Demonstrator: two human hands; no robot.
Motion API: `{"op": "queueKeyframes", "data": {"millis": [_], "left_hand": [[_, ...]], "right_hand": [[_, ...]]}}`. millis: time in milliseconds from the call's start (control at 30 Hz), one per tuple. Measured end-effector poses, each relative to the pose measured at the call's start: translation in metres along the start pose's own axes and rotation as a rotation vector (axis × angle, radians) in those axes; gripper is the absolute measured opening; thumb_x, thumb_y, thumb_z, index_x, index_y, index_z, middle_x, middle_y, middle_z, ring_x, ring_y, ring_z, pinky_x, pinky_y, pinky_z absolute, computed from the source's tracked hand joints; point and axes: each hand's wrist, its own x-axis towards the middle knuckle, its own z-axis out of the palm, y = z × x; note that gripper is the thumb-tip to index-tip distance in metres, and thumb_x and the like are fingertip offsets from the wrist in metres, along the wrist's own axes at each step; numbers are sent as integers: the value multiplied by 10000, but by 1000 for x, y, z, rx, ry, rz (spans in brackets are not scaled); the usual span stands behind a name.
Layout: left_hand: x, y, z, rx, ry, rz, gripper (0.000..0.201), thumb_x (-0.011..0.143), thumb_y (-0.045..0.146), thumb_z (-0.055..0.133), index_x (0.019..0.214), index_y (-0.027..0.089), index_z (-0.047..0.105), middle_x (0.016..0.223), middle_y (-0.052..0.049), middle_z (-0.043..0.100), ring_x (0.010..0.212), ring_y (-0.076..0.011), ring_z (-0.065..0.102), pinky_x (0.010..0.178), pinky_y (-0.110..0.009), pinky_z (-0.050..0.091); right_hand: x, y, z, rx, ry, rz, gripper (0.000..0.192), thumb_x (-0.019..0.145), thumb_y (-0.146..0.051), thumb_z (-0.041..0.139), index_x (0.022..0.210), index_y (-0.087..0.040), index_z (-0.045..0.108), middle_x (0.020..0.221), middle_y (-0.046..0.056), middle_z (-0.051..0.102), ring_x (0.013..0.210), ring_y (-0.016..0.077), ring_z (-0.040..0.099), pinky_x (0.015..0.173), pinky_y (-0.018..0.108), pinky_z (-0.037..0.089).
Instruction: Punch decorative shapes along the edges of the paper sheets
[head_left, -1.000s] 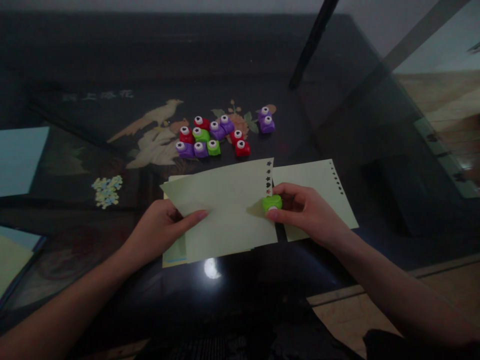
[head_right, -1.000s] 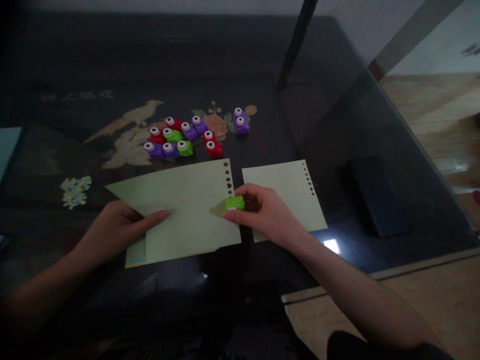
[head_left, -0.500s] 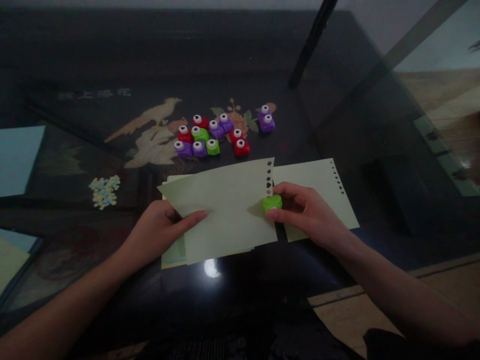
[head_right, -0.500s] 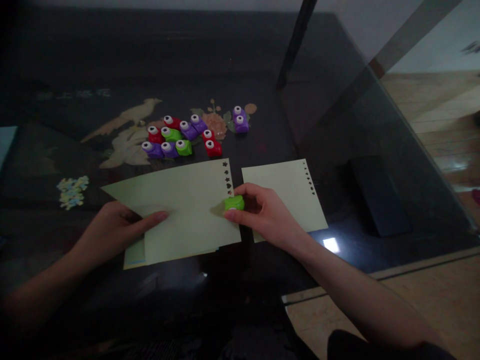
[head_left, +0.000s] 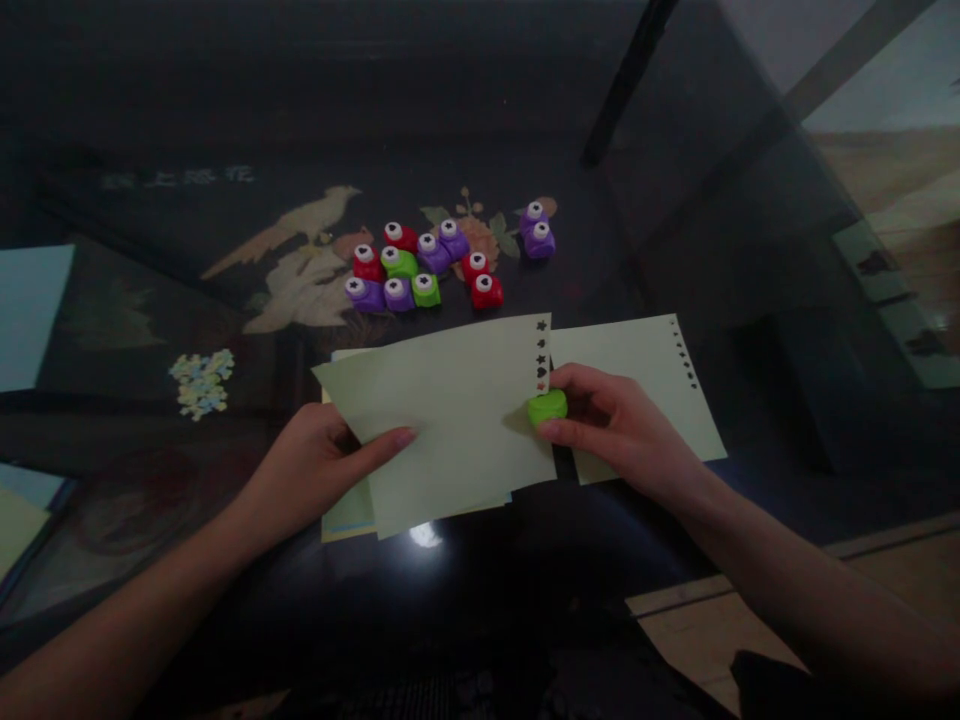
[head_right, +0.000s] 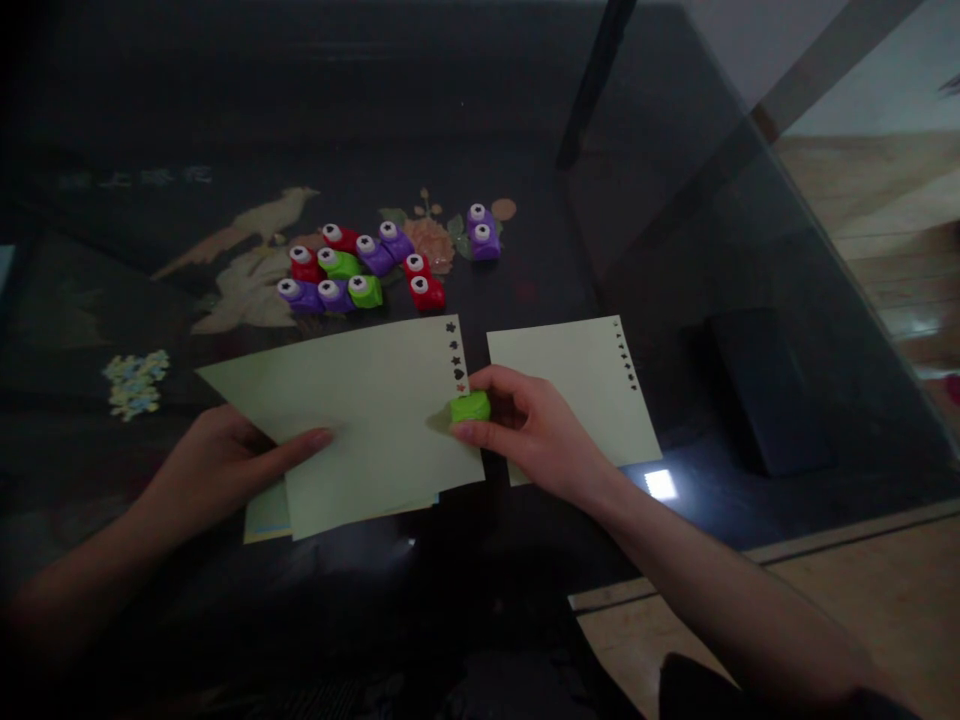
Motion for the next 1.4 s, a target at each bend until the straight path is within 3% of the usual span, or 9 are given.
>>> {"op": "queueKeyframes", "data": {"millis": [300,667,967,1400], "left_hand": [[-3,-3,-2,12,-15,16,277,779,464,574,822,221,702,837,-37,763,686,-194,664,588,-245,535],[-2,-8,-1,61,-17,-22,367,796,483,553,568,201,607,511,9,642,451,-127,537,394,-192,395],[-2,-1,-1,-100,8,-108,270,748,482,612,730,214,640,720,-26,741,560,-170,632,446,-228,480],[-2,-8,-3,-254,36,-182,332,765,503,640,902,201,627,863,-75,763,702,-220,704,574,-295,575]], "right_hand": [[1,0,-1,8,11,-19,276,737,-384,728,858,-191,571,745,-14,551,663,121,520,594,252,423],[-2,-4,-3,9,13,36,335,664,-330,773,922,-205,601,813,9,636,727,157,612,669,296,521],[-2,-1,-7,28,-2,45,379,653,-323,792,966,-210,612,842,16,684,805,186,668,771,353,558],[-4,-6,-16,-62,-37,30,318,732,-358,743,985,-192,643,859,38,693,772,187,686,732,344,555]]}}
